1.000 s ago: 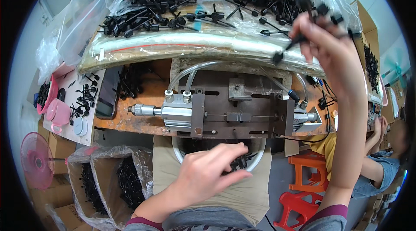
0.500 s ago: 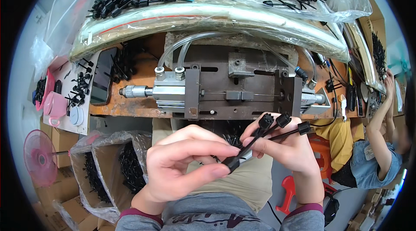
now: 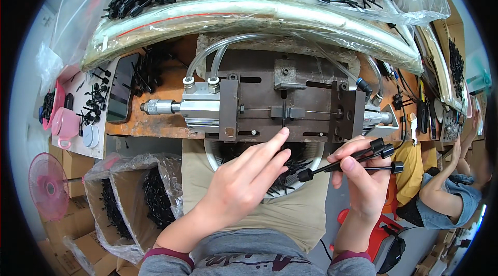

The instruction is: The recorder uses a machine to assemble small black plastic parts, likely cable ties or similar connectors.

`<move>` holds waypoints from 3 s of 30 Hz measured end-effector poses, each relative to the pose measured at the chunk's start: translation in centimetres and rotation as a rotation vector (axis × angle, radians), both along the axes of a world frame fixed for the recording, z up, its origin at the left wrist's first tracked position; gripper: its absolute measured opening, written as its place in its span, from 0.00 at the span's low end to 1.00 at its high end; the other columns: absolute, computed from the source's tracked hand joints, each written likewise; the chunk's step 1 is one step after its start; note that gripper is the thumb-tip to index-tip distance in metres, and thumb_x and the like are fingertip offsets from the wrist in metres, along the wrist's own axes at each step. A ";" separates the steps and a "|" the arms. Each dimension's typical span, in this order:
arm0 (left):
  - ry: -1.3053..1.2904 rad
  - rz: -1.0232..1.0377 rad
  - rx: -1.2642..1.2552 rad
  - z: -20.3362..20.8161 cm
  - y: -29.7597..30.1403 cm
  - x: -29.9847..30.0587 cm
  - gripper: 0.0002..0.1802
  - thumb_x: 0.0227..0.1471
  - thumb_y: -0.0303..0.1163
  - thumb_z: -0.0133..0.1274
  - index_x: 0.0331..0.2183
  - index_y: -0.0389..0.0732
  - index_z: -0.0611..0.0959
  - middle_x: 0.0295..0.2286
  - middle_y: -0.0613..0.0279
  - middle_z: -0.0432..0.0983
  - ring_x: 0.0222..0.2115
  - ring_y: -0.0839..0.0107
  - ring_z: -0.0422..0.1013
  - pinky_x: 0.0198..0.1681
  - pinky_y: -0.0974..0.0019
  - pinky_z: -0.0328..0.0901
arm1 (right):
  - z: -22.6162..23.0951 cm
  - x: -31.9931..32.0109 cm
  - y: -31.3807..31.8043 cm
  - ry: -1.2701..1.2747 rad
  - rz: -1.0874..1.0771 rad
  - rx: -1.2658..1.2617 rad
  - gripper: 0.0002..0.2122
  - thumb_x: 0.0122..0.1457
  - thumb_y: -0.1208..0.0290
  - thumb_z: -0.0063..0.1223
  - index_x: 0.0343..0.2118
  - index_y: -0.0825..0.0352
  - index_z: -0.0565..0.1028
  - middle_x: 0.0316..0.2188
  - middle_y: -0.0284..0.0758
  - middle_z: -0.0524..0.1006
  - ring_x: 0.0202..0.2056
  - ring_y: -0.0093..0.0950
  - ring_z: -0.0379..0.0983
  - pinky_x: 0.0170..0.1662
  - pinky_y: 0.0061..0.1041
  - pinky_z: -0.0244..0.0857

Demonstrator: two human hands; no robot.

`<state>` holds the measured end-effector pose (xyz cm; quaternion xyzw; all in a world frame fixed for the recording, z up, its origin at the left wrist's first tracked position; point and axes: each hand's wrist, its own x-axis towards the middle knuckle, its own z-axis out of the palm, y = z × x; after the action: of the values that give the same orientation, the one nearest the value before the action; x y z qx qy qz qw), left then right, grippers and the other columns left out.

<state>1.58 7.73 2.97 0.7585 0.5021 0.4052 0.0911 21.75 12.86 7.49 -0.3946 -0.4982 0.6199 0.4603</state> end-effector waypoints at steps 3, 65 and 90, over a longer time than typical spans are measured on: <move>0.169 0.030 0.048 -0.5 0.8 0.6 0.16 0.41 0.25 0.62 0.36 0.32 0.81 0.48 0.50 0.73 0.36 0.62 0.76 0.39 0.66 0.72 | -0.4 0.0 -0.1 0.004 -0.006 0.006 0.05 0.51 0.82 0.58 0.31 0.75 0.77 0.27 0.42 0.78 0.20 0.24 0.74 0.23 0.18 0.68; -0.516 -0.179 -0.226 1.3 0.1 1.1 0.19 0.35 0.31 0.70 0.34 0.36 0.84 0.37 0.55 0.80 0.24 0.69 0.76 0.27 0.73 0.71 | -3.5 -0.7 -2.6 -0.840 -0.276 1.113 0.17 0.43 0.84 0.61 0.39 0.73 0.79 0.37 0.43 0.77 0.31 0.33 0.77 0.33 0.26 0.73; 0.257 0.134 0.002 0.2 1.9 1.3 0.13 0.40 0.26 0.62 0.33 0.34 0.82 0.45 0.54 0.76 0.23 0.70 0.75 0.27 0.70 0.68 | -4.5 -1.5 -1.8 -0.736 -0.367 0.915 0.13 0.50 0.90 0.57 0.40 0.74 0.77 0.40 0.48 0.77 0.35 0.33 0.80 0.40 0.26 0.77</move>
<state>2.88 9.62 3.12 0.7690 0.5589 0.3103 -0.0021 20.20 11.10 2.94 -0.4245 -0.7639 0.0770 0.4799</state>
